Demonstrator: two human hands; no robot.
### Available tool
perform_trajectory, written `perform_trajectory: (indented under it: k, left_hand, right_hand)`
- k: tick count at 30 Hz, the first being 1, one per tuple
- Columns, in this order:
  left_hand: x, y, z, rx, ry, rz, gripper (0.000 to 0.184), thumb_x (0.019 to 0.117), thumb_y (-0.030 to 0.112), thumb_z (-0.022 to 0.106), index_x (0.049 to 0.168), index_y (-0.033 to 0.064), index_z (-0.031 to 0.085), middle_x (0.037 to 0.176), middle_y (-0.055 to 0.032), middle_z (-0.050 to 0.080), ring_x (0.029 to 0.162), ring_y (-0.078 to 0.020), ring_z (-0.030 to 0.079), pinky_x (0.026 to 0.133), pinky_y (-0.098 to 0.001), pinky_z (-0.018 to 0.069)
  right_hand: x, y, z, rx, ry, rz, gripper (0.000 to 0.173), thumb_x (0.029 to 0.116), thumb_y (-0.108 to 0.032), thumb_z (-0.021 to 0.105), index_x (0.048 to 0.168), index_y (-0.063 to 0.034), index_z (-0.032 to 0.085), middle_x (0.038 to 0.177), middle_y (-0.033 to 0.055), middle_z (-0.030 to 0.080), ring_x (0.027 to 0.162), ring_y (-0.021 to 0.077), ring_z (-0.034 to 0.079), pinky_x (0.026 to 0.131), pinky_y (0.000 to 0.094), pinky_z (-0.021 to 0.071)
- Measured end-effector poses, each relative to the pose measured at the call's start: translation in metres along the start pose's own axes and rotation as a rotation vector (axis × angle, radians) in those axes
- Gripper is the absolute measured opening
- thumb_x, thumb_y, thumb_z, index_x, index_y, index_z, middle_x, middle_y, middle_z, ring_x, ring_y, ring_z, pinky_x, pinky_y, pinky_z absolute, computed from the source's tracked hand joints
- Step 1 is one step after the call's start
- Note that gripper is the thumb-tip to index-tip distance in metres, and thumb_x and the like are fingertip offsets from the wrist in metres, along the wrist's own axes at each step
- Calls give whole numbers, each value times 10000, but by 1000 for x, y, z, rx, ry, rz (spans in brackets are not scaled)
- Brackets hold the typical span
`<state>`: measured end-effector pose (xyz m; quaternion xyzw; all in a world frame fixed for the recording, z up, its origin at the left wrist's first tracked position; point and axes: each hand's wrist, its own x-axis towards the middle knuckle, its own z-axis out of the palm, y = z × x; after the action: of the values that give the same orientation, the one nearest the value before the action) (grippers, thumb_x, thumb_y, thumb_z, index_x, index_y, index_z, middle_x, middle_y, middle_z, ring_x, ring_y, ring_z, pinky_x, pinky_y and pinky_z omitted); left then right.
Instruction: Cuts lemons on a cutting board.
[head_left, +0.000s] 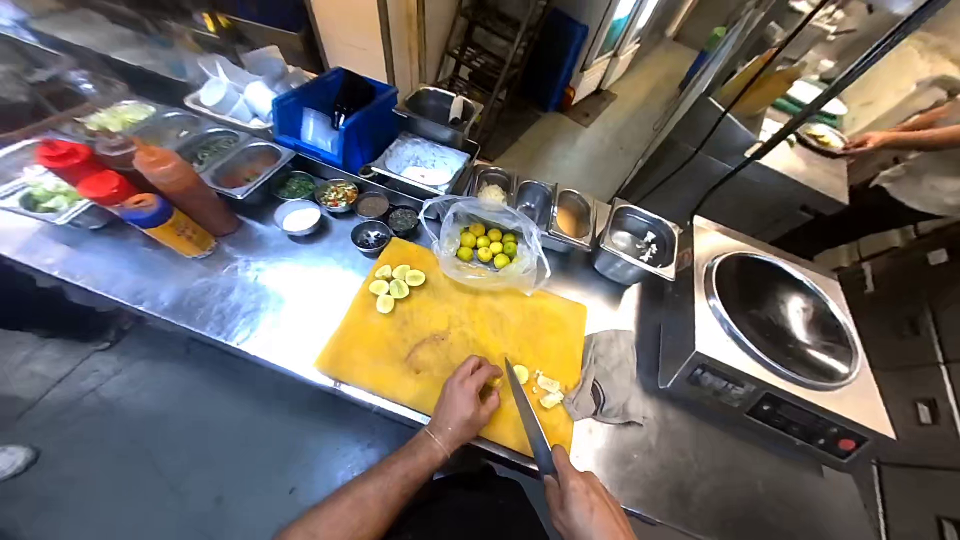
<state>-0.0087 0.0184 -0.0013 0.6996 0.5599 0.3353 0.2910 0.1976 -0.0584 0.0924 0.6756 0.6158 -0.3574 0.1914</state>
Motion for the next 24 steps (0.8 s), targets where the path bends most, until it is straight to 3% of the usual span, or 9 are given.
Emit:
perform_trajectory:
  k: [9,19,24]
  left_hand:
    - [-18,4,28,13,314,36,130,905,135,720,1016,89,768,1078,-54,720,986,-120,706,877,-310,609]
    - [-17,6,30,28,349,-24,130,900,130,740,1017,83,770,1079,-43,725,1001,-105,701,901,-295,598]
    - [-16,6,28,-6,332,-49,122,902,136,736,1008,86,769,1082,-36,728,1012,-102,701,915,-306,596]
  right_hand:
    - [15,11,-18,-69,32,-206,371,1072,-329,401,1392,-155,471,919,159,699,907,366,718,772,536,561]
    - [45,0,-19,-119,156,-357,400,1070,-310,373,1417,-136,472,880,137,702,876,345,726,754,514,571]
    - [60,-36,-39,-159,187,-367,388,1081,-302,348,1405,-134,480,969,139,711,956,336,722,803,512,566]
